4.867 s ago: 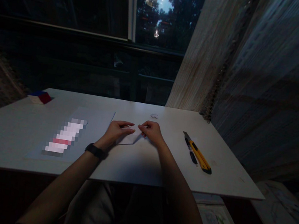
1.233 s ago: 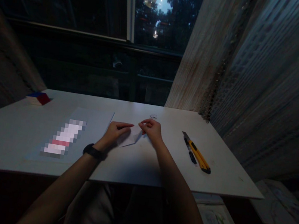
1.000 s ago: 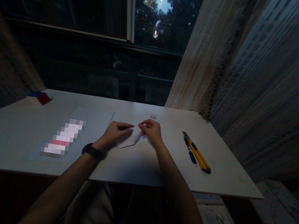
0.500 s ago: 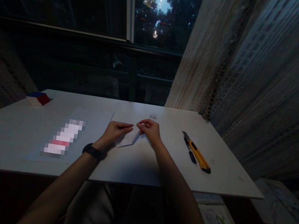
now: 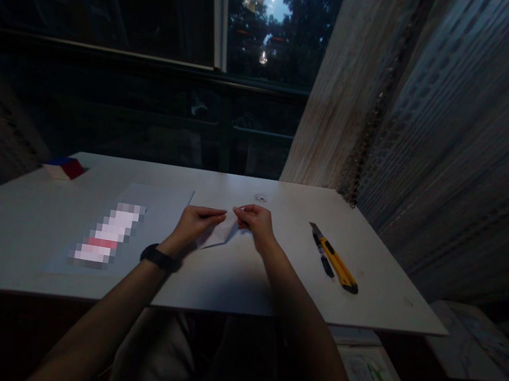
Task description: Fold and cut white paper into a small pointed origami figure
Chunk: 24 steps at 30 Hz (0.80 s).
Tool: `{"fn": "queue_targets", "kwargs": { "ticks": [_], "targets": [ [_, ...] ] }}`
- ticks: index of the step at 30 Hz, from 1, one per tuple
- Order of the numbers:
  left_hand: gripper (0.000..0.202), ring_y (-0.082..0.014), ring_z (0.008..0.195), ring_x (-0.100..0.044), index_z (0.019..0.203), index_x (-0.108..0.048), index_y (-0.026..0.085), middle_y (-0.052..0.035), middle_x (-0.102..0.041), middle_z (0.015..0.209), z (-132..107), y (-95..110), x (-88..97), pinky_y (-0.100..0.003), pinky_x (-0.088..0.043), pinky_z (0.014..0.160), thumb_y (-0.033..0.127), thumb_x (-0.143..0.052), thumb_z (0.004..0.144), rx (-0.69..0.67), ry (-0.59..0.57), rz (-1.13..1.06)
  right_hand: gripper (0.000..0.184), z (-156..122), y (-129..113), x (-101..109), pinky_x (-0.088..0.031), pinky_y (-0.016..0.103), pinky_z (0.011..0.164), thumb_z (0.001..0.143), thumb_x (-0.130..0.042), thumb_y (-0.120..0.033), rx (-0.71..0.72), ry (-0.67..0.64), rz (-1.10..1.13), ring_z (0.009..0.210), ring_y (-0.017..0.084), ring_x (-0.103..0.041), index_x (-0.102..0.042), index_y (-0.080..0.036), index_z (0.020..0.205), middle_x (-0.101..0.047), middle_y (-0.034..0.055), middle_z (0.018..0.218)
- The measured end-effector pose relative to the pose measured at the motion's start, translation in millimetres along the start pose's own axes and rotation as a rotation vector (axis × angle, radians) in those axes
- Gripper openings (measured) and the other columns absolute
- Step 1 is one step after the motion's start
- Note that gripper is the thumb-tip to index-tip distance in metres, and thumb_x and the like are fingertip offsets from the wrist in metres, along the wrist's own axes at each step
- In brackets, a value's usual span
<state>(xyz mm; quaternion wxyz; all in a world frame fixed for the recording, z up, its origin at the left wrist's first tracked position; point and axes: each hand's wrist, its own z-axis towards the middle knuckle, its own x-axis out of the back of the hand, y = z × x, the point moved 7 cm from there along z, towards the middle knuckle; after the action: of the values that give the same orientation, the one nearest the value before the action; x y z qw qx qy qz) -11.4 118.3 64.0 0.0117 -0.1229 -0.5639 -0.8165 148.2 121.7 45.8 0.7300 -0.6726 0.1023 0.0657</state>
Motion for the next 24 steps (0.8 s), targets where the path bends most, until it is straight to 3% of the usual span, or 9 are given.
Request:
{"fn": "queue_targets", "kwargs": {
  "ticks": [24],
  "targets": [
    [0.028,-0.0235,0.082,-0.065,0.088,-0.071,0.016,-0.0098,-0.070,0.086,-0.4,-1.4,-0.4,-0.035,-0.047,0.079,0.033,-0.068,0.066,0.002,-0.010,0.086,0.032,-0.6,-3.6,4.0,-0.034,0.021,0.037,0.046,-0.078,-0.037,0.031,0.095,-0.096,0.039,0.008,-0.047,-0.059,-0.013,0.057,-0.056,-0.0009,0.045]
  ]
}}
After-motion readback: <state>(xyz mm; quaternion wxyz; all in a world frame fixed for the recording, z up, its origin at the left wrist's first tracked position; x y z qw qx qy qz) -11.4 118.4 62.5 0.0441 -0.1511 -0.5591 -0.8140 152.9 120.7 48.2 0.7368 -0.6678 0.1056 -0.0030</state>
